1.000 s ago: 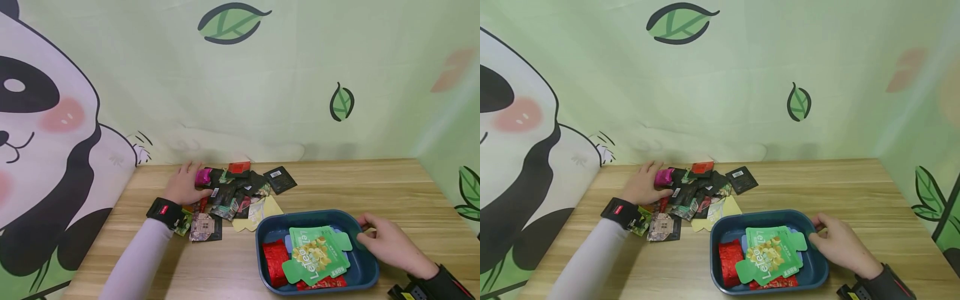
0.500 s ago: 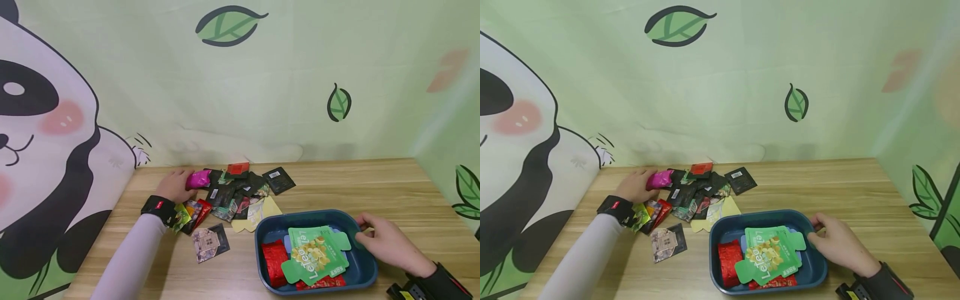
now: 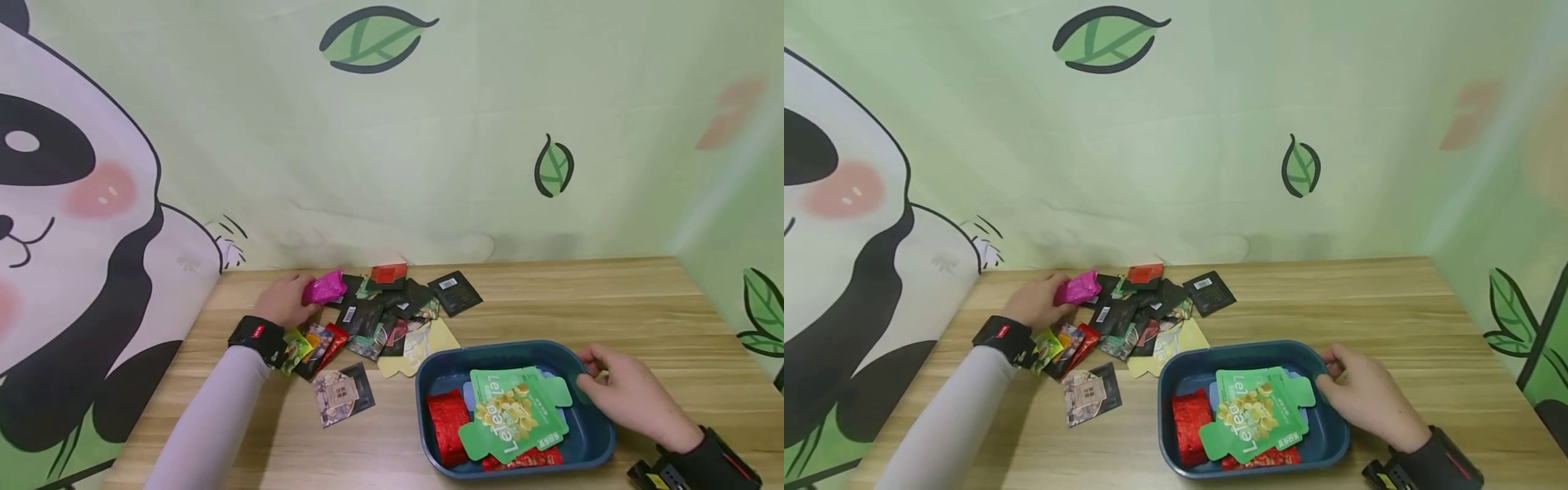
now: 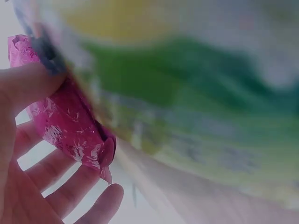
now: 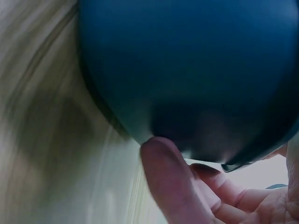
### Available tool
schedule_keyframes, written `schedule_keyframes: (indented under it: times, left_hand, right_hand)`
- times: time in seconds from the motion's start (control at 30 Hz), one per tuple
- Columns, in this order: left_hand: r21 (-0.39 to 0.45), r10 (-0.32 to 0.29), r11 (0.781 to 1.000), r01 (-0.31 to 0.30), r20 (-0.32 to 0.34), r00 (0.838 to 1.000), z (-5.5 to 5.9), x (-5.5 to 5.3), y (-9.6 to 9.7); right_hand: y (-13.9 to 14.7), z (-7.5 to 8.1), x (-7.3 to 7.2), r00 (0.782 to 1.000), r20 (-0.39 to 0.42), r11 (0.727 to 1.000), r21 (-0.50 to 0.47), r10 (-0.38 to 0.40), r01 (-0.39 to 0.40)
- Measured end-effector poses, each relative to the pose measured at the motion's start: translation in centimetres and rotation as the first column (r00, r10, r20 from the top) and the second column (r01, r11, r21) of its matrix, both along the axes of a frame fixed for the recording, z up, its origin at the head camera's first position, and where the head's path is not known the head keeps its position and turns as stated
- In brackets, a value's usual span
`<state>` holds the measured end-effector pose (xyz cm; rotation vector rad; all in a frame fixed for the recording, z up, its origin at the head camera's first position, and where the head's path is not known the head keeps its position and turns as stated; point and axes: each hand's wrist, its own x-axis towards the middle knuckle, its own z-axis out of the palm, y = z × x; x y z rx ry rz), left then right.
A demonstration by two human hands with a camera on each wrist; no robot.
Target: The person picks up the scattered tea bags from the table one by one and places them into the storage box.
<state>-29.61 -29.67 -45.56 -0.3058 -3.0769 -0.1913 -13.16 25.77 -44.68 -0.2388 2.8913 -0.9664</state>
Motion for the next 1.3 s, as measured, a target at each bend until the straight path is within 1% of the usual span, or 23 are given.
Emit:
schedule_keyframes:
  times: [0.13, 0.23, 0.37, 0.5, 0.77, 0.9, 0.97, 1.07, 1.17, 1.3]
  left_hand:
    - [0.000, -0.002, 1.000, 0.002, -0.004, 1.000, 0.4, 0.0, 0.2]
    - [-0.008, -0.010, 1.000, 0.010, -0.017, 1.000, 1.0, 0.1, 0.6]
    - [-0.017, -0.052, 0.999, 0.051, -0.060, 0.997, 2.1, 0.6, 1.6]
    - [-0.019, -0.098, 0.995, 0.096, -0.095, 0.991, 3.2, 1.1, 2.7]
    - [-0.054, -0.165, 0.986, 0.159, -0.126, 0.978, 4.8, 1.9, 5.0]
    - [-0.061, -0.202, 0.979, 0.195, -0.132, 0.970, 5.5, 2.5, 6.1]
    - [-0.069, -0.233, 0.972, 0.225, -0.146, 0.961, 5.7, 2.8, 6.7]
    - [-0.083, -0.295, 0.955, 0.285, -0.170, 0.940, 6.2, 3.4, 7.7]
    - [-0.079, -0.365, 0.931, 0.356, -0.177, 0.914, 6.7, 4.1, 9.1]
    - [-0.062, -0.448, 0.894, 0.444, -0.154, 0.880, 7.3, 5.7, 11.4]
  right_hand:
    - [0.0, 0.1, -0.2, 1.000, -0.013, 1.000, 0.004, -0.007, 0.007]
    - [0.1, 0.1, -0.3, 1.000, -0.019, 1.000, 0.000, -0.014, 0.014]
    - [0.2, 0.2, -0.4, 0.999, -0.025, 1.000, -0.008, -0.025, 0.025]
    - [0.1, 0.0, -0.4, 0.998, -0.058, 1.000, 0.001, -0.025, 0.025]
    - [-0.1, -0.3, -0.4, 0.988, -0.155, 0.997, 0.078, -0.012, 0.024]
    - [-0.1, -0.5, -0.4, 0.984, -0.179, 0.996, 0.090, -0.012, 0.029]
    - [0.0, -0.5, -0.5, 0.983, -0.181, 0.995, 0.090, -0.017, 0.034]
    - [0.1, -0.5, -0.5, 0.984, -0.179, 0.995, 0.087, -0.024, 0.041]
    - [0.2, -0.6, -0.6, 0.984, -0.174, 0.995, 0.090, -0.034, 0.051]
    - [0.3, -0.5, -0.6, 0.982, -0.181, 0.993, 0.099, -0.047, 0.065]
